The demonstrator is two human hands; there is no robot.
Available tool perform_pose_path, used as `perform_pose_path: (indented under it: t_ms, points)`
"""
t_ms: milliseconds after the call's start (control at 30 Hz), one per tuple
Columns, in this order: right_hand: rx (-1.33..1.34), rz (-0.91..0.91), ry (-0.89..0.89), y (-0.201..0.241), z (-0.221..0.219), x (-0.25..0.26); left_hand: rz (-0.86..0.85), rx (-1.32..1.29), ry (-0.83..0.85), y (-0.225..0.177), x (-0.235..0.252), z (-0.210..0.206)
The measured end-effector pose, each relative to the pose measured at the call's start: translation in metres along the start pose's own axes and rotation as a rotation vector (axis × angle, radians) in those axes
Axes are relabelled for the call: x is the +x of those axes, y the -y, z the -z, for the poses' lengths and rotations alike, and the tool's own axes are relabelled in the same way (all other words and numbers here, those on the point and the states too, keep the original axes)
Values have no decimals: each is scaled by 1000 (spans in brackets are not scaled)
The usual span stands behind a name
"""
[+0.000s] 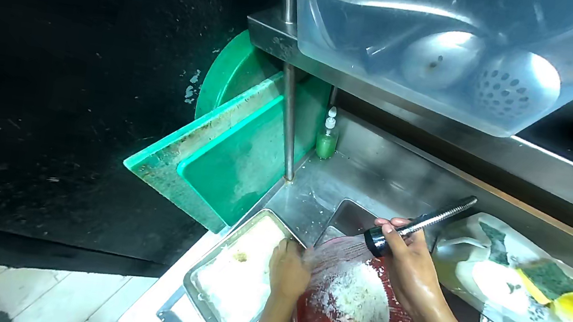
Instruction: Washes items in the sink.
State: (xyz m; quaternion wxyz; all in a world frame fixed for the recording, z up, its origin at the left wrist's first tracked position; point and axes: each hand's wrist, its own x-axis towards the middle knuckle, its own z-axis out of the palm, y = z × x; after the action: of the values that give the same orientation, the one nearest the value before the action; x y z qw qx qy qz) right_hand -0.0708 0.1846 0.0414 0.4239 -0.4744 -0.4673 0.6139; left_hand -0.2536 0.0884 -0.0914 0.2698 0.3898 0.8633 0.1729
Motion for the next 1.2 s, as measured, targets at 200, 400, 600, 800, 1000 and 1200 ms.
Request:
perform_pose_path:
  t_ms: [200,400,600,800,1000,1200]
  points:
    - [-68,-27,34,-4,12,-7,-113,347,137,27,-29,0]
    - [-79,-15,-9,-6,13,-14,-183,369,119,24,-24,-2]
    - [-112,-31,-3,-6,18,-17,-189,342,171,22,-26,-2]
    - [-112,-42,-4,-7,23,-20,-54,374,260,16,-28,4]
    - [-126,-52,11,-10,30,-22,14,400,268,14,-29,10]
    - [-191,-15,54,-22,44,-26,-380,163,-198,-4,-72,-20]
